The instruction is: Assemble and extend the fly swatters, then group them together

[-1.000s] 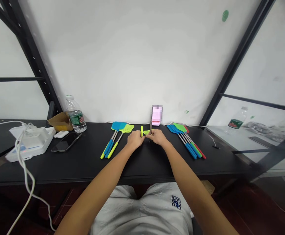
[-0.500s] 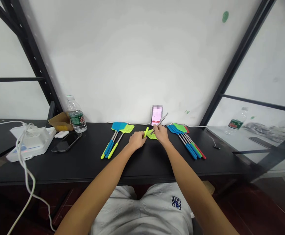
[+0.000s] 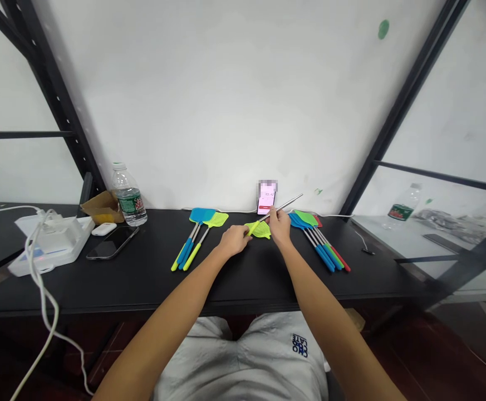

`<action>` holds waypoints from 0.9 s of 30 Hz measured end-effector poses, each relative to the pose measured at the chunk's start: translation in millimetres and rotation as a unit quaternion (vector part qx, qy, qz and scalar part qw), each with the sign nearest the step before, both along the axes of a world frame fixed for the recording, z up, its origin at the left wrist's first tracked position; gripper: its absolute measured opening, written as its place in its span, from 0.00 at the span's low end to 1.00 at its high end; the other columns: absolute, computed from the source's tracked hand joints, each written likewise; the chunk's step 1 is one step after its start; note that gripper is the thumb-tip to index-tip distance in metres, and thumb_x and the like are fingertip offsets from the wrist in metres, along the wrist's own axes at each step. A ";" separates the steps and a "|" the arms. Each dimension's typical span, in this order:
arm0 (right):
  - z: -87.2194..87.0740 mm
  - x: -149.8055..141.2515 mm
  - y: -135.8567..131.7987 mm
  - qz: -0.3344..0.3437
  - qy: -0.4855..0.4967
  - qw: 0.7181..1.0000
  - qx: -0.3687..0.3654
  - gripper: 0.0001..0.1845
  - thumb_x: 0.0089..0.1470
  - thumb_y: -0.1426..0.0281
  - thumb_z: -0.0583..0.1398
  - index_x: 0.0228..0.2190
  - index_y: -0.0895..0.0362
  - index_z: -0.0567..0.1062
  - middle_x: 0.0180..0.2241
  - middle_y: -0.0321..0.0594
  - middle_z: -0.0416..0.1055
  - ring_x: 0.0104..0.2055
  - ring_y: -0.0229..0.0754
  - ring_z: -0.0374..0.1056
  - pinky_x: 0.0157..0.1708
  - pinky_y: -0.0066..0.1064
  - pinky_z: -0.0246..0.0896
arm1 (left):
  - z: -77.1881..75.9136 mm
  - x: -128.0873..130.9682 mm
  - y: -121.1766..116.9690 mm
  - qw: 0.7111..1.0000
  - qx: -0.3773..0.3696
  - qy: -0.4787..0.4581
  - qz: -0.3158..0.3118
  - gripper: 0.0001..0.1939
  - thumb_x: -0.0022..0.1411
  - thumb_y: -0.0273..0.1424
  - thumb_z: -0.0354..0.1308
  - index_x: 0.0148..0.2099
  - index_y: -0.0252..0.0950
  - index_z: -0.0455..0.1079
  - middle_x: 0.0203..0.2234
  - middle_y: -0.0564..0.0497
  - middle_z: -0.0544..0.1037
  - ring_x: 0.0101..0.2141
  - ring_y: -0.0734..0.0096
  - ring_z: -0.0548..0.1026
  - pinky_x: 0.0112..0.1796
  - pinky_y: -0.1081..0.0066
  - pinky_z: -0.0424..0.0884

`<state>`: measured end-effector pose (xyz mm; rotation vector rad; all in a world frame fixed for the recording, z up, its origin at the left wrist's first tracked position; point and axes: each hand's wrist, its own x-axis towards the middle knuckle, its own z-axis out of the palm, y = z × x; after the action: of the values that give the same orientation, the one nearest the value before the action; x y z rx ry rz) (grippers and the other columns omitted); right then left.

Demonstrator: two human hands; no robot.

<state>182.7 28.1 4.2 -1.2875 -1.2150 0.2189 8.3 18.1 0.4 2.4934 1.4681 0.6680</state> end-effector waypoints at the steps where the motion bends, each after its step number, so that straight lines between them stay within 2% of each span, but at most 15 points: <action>1: 0.0 -0.2 0.2 -0.001 0.001 1.000 0.000 0.27 0.59 0.50 0.49 0.22 0.56 0.70 0.22 0.40 0.72 0.25 0.41 0.66 0.29 0.29 0.57 | 0.2 0.0 -0.2 1.000 -0.003 -0.001 0.002 0.07 0.60 0.36 0.58 0.34 0.39 0.71 0.32 0.50 0.77 0.35 0.66 0.74 0.31 0.72 0.61; 15: -1.8 -0.1 1.4 0.004 -0.004 1.000 -0.001 0.26 0.59 0.50 0.48 0.23 0.56 0.69 0.21 0.39 0.70 0.25 0.40 0.65 0.28 0.29 0.57 | 1.2 1.3 -1.4 1.000 -0.008 0.007 0.003 0.07 0.60 0.37 0.58 0.35 0.40 0.72 0.33 0.49 0.78 0.37 0.65 0.74 0.32 0.72 0.62; 27: -1.7 -6.9 -2.2 0.019 -0.052 0.998 -0.021 0.25 0.59 0.51 0.50 0.22 0.56 0.69 0.20 0.40 0.70 0.25 0.41 0.66 0.27 0.28 0.56 | 1.3 1.6 -1.5 1.000 0.001 0.018 0.002 0.07 0.60 0.37 0.57 0.35 0.40 0.72 0.33 0.49 0.78 0.36 0.64 0.74 0.32 0.71 0.63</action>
<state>175.8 25.9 2.5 -1.3272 -1.3309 0.2087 9.9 16.6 1.8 2.5162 1.4865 0.6287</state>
